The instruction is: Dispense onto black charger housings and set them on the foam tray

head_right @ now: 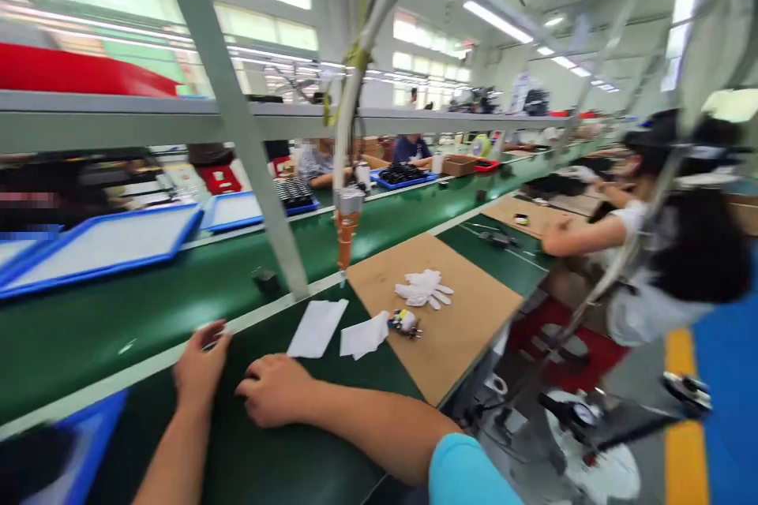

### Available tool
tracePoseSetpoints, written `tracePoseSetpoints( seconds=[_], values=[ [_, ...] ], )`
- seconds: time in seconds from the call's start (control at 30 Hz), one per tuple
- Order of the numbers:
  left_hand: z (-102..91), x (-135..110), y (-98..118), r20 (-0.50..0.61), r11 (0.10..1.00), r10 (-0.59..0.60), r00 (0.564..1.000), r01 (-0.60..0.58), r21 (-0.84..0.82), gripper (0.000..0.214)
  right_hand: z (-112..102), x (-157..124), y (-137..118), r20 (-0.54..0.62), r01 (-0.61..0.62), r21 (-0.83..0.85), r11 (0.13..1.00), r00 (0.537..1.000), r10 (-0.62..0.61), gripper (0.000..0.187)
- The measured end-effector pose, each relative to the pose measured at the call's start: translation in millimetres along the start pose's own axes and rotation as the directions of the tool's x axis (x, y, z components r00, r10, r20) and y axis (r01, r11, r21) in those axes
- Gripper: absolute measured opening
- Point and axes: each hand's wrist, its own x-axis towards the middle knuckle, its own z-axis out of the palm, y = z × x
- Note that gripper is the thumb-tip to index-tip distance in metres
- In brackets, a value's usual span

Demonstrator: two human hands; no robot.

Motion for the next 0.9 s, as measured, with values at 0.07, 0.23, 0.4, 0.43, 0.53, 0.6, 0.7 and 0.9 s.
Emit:
tracePoseSetpoints(
  seconds=[0.07, 0.23, 0.4, 0.43, 0.53, 0.6, 0.7, 0.9],
  values=[
    [4.4, -3.0, -2.1, -0.016, 0.999, 0.039, 0.999, -0.040, -0.024, 0.032, -0.6, -2.7, 0.0, -0.014, -0.045, 0.041, 0.998, 0.999, 0.046, 0.025],
    [14.8, 1.3, -17.0, -0.068, 0.992, 0.122, 0.990, -0.125, -0.030, 0.032, 2.8, -5.9, 0.1, -0.025, -0.035, 0.128, 0.991, 0.999, 0.039, 0.026],
    [28.9, 20.1, -9.9, -0.024, 0.988, 0.140, 0.990, -0.141, -0.057, 0.053, 2.8, -5.2, -9.5, -0.006, -0.070, 0.104, 0.992, 0.997, 0.071, 0.023],
    [32.1, 28.4, -5.8, -0.012, 0.988, 0.139, 0.990, -0.139, -0.063, 0.060, 2.7, -4.3, -10.4, -0.004, -0.074, 0.096, 0.993, 0.997, 0.074, 0.023],
    [37.6, 55.9, 7.5, 0.008, 0.988, 0.124, 0.992, -0.123, -0.094, 0.076, 2.7, -1.8, -9.9, -0.010, -0.070, 0.075, 0.995, 0.997, 0.071, 0.021],
    [36.2, 70.3, 15.9, 0.022, 0.986, 0.106, 0.994, -0.103, -0.130, 0.081, 2.9, -0.6, -7.9, -0.020, -0.061, 0.062, 0.996, 0.998, 0.062, 0.019],
    [28.1, 80.3, 27.7, 0.070, 0.978, 0.074, 0.995, -0.058, -0.202, 0.074, 3.3, 0.6, -5.1, -0.039, -0.053, 0.049, 0.997, 0.998, 0.055, 0.018],
    [-4.9, 60.0, 56.5, 0.242, 0.900, 0.037, 0.970, 0.073, -0.431, 0.057, 3.2, 1.0, -5.6, -0.045, -0.058, 0.070, 0.996, 0.997, 0.061, 0.019]
  ],
)
